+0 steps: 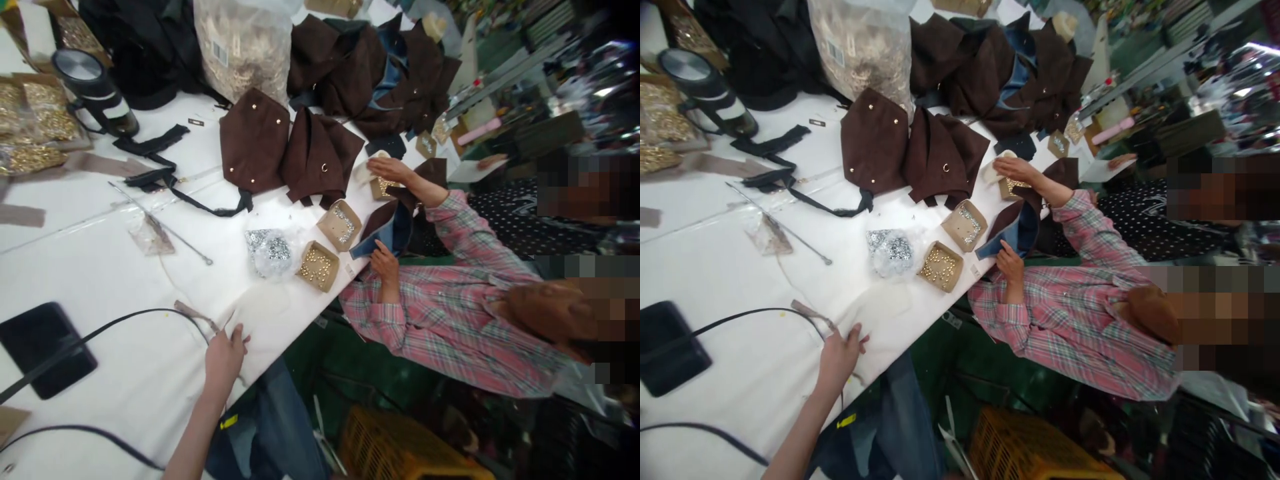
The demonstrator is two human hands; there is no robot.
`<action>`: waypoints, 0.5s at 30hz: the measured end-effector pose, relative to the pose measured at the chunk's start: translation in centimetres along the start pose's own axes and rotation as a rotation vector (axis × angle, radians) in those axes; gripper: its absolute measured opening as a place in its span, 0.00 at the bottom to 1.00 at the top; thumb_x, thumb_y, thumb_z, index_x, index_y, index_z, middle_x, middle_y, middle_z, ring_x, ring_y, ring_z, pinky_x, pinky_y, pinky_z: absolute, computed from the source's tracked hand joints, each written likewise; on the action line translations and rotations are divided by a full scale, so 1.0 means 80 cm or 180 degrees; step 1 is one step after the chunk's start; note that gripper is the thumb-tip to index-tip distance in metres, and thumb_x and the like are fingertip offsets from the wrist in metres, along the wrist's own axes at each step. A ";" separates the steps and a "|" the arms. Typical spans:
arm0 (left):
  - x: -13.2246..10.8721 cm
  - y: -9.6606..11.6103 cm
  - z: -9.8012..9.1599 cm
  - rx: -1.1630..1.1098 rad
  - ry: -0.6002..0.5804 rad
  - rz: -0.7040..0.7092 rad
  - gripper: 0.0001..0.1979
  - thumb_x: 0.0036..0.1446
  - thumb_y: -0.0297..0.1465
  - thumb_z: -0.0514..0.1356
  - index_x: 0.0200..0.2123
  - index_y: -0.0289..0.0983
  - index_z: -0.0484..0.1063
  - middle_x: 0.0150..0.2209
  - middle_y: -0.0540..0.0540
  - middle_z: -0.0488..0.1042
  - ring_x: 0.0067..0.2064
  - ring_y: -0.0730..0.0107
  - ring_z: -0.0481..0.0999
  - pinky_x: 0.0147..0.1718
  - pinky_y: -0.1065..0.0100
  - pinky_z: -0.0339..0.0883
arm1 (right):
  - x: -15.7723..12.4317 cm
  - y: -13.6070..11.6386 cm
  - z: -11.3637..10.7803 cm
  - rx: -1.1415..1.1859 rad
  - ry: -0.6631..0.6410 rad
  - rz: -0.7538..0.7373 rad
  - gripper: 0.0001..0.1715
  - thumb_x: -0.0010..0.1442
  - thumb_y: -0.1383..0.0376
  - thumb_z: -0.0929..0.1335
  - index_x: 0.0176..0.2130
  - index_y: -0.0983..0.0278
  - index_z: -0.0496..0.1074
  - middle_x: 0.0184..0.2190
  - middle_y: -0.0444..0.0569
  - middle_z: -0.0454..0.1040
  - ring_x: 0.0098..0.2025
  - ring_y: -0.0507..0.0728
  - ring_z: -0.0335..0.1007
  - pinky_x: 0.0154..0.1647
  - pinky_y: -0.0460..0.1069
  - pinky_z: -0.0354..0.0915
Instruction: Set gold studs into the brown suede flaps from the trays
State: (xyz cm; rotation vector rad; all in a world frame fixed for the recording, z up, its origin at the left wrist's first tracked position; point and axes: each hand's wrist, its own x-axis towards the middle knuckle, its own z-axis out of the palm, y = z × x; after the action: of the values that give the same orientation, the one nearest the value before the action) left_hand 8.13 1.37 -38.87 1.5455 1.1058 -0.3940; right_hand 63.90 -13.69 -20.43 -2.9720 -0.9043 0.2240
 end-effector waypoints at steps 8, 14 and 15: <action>0.009 -0.006 0.001 -0.0018 -0.0102 -0.0140 0.30 0.72 0.57 0.56 0.36 0.39 0.82 0.34 0.32 0.88 0.45 0.37 0.90 0.53 0.46 0.76 | 0.168 0.083 0.015 -0.0038 -0.0406 -0.0696 0.28 0.60 0.65 0.42 0.13 0.62 0.47 0.43 0.87 0.81 0.53 0.35 0.83 0.38 0.34 0.60; 0.013 -0.025 0.011 -0.0886 0.0107 -0.0226 0.28 0.65 0.56 0.69 0.42 0.33 0.85 0.29 0.35 0.86 0.39 0.40 0.91 0.41 0.54 0.86 | 0.225 0.171 0.039 -0.0150 -0.0421 -0.1110 0.22 0.53 0.69 0.45 0.11 0.60 0.32 0.42 0.84 0.80 0.52 0.39 0.83 0.37 0.38 0.61; 0.013 -0.024 0.012 -0.0959 0.0179 -0.0298 0.28 0.64 0.55 0.71 0.43 0.32 0.85 0.29 0.35 0.86 0.38 0.40 0.91 0.39 0.54 0.87 | 0.229 0.186 0.042 -0.0335 -0.0430 -0.1264 0.21 0.53 0.69 0.45 0.12 0.61 0.31 0.44 0.84 0.80 0.55 0.41 0.83 0.38 0.38 0.61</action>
State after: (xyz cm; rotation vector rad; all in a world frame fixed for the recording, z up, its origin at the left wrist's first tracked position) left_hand 7.40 0.82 -41.03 1.2493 1.2242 -0.2348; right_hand 86.70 -15.91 -27.16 -2.8106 -1.5373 0.3755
